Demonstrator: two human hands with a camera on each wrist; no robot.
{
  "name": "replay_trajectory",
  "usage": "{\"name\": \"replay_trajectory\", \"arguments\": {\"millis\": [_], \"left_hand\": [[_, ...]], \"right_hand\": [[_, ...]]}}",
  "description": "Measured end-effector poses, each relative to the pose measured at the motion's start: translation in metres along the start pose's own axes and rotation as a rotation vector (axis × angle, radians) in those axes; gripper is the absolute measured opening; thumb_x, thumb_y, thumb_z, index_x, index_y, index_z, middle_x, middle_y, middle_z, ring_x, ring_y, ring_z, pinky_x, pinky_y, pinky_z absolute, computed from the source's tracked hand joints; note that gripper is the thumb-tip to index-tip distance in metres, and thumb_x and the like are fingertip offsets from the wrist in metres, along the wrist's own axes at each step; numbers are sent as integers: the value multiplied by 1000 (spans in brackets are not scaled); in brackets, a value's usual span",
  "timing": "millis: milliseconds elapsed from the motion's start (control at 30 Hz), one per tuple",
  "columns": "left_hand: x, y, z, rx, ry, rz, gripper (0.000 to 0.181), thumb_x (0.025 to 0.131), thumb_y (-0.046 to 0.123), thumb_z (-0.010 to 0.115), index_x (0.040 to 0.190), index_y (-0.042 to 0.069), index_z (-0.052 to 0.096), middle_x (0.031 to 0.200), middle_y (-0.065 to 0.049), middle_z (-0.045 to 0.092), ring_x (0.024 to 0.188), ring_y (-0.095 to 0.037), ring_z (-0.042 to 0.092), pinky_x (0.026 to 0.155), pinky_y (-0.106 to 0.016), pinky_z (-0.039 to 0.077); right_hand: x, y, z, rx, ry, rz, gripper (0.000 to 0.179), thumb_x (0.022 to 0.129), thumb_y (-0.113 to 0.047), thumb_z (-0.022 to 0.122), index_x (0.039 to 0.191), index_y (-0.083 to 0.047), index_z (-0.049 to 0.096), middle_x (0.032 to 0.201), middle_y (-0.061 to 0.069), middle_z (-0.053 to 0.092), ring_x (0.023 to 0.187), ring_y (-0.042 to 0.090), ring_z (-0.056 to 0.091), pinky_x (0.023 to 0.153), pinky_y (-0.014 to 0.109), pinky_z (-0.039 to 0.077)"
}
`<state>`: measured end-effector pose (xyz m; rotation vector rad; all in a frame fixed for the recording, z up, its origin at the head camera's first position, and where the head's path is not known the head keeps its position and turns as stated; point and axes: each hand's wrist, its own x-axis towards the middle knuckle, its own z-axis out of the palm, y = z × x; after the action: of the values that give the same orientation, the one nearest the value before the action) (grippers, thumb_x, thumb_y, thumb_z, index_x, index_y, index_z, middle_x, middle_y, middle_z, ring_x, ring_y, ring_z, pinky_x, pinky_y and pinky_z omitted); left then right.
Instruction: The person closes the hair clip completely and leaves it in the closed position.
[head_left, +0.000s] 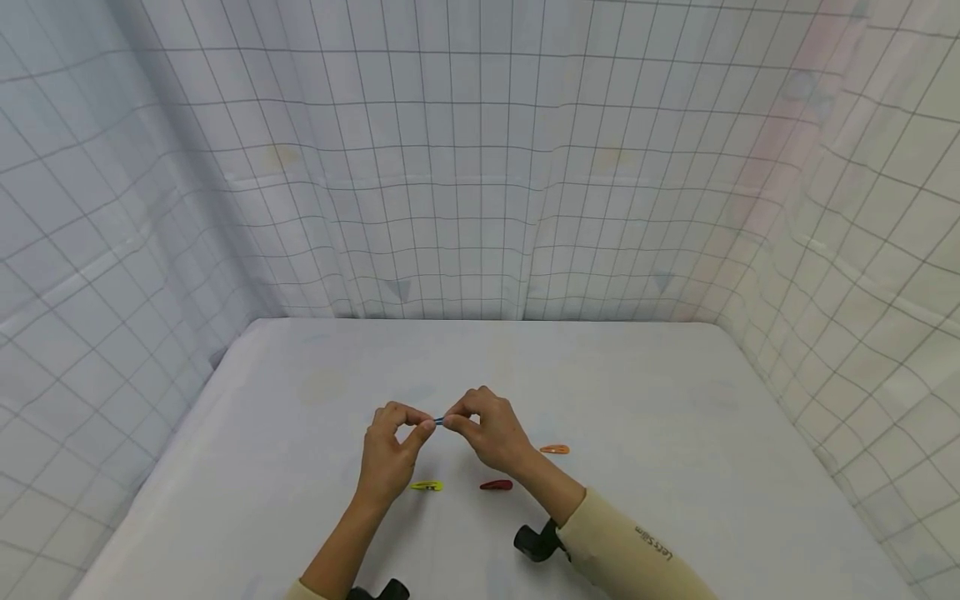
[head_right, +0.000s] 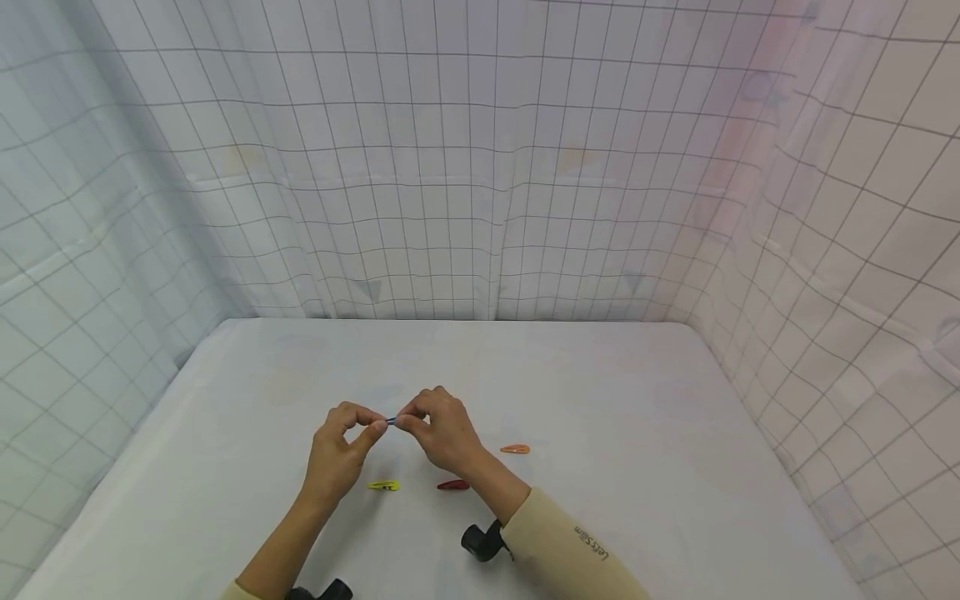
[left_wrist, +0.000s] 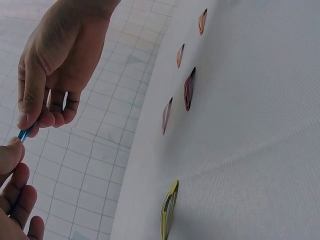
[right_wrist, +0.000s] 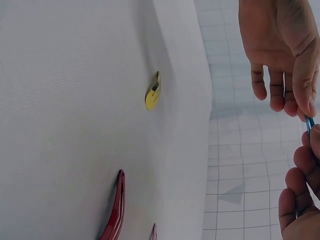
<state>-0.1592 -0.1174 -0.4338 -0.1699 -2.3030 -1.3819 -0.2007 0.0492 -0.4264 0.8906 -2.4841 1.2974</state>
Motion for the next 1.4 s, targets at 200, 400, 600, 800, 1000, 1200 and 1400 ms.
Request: {"name": "replay_trajectory", "arguments": {"millis": [200,400,600,800,1000,1200,1400], "left_hand": [[-1,1,-1,-19,-25,-24,6,82,12,71,83,9,66,88,0,62,90,-9,46,82,-32,35],[-2,2,0,-25,-41,-47,6,84,13,69,82,9,65,88,-1,61,90,-11,46,82,-34,36],[-1,0,-1,-29,-19,-87,6,85,12,68,82,8,65,91,-3,64,91,-11,47,84,-34,36],[0,-1,-1,-38,-21,-96,5,84,9,69,82,7,65,91,-5,64,94,-14,47,87,-40,37],[0,-2,-2,-21,-8,-116,6,85,10,68,82,6,65,91,-6,64,94,-15,48,88,-42,37],[0,-1,-4,-25,3,-151,7,86,11,68,84,5,65,92,-8,65,94,-15,47,89,-41,36],[0,-1,-4,-41,-23,-190,11,89,14,64,87,4,64,95,-9,64,98,-17,49,92,-41,35]], "right_hand": [[0,6,-1,76,-24,-6,17,85,-30,64,88,-15,71,84,-5,66,84,9,56,70,21,45],[-1,9,-1,143,-47,-40,16,85,-28,64,88,-13,70,83,-1,67,82,9,56,72,21,45],[1,5,0,112,-34,-57,18,86,-30,64,89,-13,71,83,-3,67,83,7,56,71,22,46],[0,3,2,-1,8,-101,15,85,-26,69,94,-14,72,85,-4,67,85,8,54,70,29,48],[-1,5,3,-76,51,-161,23,81,-20,73,102,-12,68,88,-2,65,86,10,55,69,23,45],[-1,7,3,-127,93,-225,25,80,-17,75,103,-13,66,88,-1,63,85,11,55,71,21,45],[0,7,3,-150,123,-284,24,78,-14,76,100,-12,66,87,-2,63,84,11,55,72,20,45]]}}
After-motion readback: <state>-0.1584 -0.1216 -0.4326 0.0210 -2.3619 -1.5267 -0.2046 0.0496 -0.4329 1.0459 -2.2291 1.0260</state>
